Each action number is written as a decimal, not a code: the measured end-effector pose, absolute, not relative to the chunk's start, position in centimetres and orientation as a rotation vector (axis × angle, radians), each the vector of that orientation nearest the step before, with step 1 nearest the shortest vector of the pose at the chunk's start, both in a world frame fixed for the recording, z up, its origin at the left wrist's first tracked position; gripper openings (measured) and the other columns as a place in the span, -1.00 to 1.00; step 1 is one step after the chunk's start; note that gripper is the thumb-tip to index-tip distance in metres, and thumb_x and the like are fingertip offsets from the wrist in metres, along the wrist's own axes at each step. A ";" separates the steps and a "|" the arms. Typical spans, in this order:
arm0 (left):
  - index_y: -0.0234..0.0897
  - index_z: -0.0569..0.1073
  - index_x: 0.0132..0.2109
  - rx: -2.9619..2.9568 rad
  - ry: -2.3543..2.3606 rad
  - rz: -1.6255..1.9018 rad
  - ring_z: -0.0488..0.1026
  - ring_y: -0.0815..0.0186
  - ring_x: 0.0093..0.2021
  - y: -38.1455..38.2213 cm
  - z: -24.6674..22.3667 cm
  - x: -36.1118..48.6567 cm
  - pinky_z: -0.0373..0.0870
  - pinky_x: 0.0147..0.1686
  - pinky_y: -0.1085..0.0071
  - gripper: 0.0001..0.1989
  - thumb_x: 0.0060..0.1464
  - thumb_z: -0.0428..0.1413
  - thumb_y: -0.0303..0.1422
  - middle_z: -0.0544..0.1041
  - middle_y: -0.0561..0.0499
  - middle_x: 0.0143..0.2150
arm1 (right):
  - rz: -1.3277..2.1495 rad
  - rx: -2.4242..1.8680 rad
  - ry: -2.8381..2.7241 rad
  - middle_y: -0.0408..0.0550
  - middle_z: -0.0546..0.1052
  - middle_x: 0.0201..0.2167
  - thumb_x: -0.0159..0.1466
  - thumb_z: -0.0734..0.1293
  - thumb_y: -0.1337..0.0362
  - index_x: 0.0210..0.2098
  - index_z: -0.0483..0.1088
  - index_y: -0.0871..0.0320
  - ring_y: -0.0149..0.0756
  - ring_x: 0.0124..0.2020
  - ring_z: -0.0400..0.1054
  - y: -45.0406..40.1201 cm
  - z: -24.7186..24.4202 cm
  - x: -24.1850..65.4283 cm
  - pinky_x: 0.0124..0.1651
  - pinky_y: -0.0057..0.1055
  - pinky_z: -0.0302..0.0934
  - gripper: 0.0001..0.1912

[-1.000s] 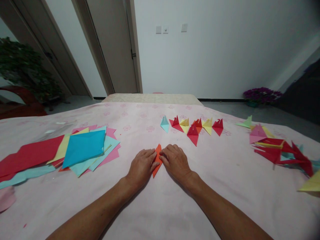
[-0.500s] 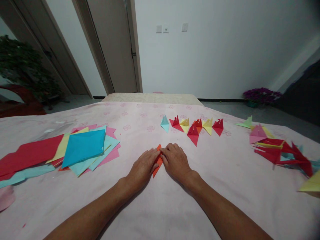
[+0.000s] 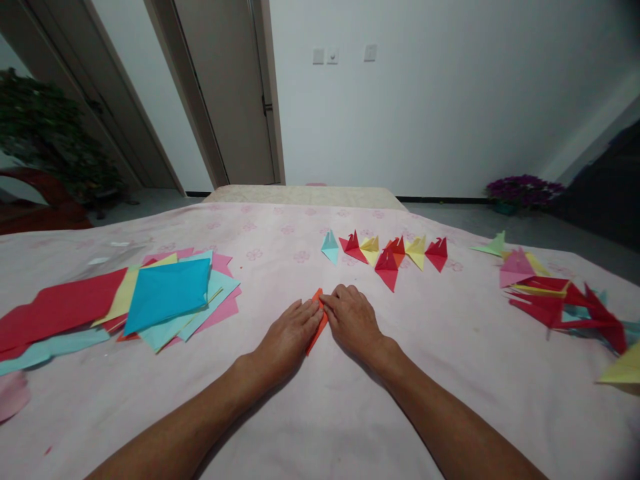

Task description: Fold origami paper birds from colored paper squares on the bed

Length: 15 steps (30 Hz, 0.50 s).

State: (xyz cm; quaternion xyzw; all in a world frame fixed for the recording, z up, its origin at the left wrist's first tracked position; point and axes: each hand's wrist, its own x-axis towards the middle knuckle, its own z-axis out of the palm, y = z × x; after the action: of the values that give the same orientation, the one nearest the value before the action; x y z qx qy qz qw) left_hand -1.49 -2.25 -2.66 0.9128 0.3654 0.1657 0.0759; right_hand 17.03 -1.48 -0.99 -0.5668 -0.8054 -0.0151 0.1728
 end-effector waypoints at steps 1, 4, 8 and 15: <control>-0.25 0.29 0.27 2.739 1.080 0.505 0.20 0.20 0.34 -2.4 -2.5 -1.5 0.10 0.33 0.02 -0.52 0.23 -0.05 -0.55 0.27 -0.18 0.34 | -0.038 -1.612 -2.281 -0.02 0.45 -0.24 0.38 0.21 0.29 -0.06 0.48 -0.01 -0.18 -0.17 0.23 -1.4 -1.0 17.0 -0.15 -0.27 0.07 -0.76; -0.24 0.30 0.26 2.768 1.034 0.509 0.28 0.20 0.30 -2.9 -2.4 -1.3 0.18 0.30 0.05 -0.54 0.25 -0.06 -0.53 0.34 -0.17 0.30 | -0.015 -1.608 -2.278 -0.03 0.45 -0.24 0.38 0.22 0.28 -0.07 0.49 -0.02 -0.20 -0.16 0.23 -1.4 -1.0 17.1 -0.14 -0.28 0.08 -0.76; -0.36 0.33 0.22 2.875 1.055 0.446 0.32 0.10 0.27 -4.3 -3.0 -0.7 0.25 0.26 0.02 -0.55 0.21 -0.07 -0.58 0.37 -0.28 0.26 | 0.006 -1.610 -2.264 -0.06 0.46 -0.25 0.37 0.24 0.29 -0.05 0.49 -0.04 -0.22 -0.17 0.24 -1.3 -1.0 17.4 -0.15 -0.30 0.08 -0.75; -0.32 0.19 0.32 2.842 1.155 0.435 0.23 0.05 0.32 -8.8 -3.9 -0.5 0.23 0.27 0.02 -0.38 0.10 -0.12 -0.66 0.27 -0.27 0.33 | -0.005 -1.609 -2.260 -0.05 0.47 -0.24 0.38 0.22 0.28 -0.02 0.49 -0.03 -0.22 -0.18 0.24 -1.3 -1.1 17.5 -0.15 -0.30 0.09 -0.73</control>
State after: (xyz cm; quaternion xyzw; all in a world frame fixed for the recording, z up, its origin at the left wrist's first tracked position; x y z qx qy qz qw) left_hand -0.55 -8.80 -3.92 0.9170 0.3728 0.1402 0.0216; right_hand 17.46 -1.33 -1.07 -0.5702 -0.8009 -0.0017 0.1829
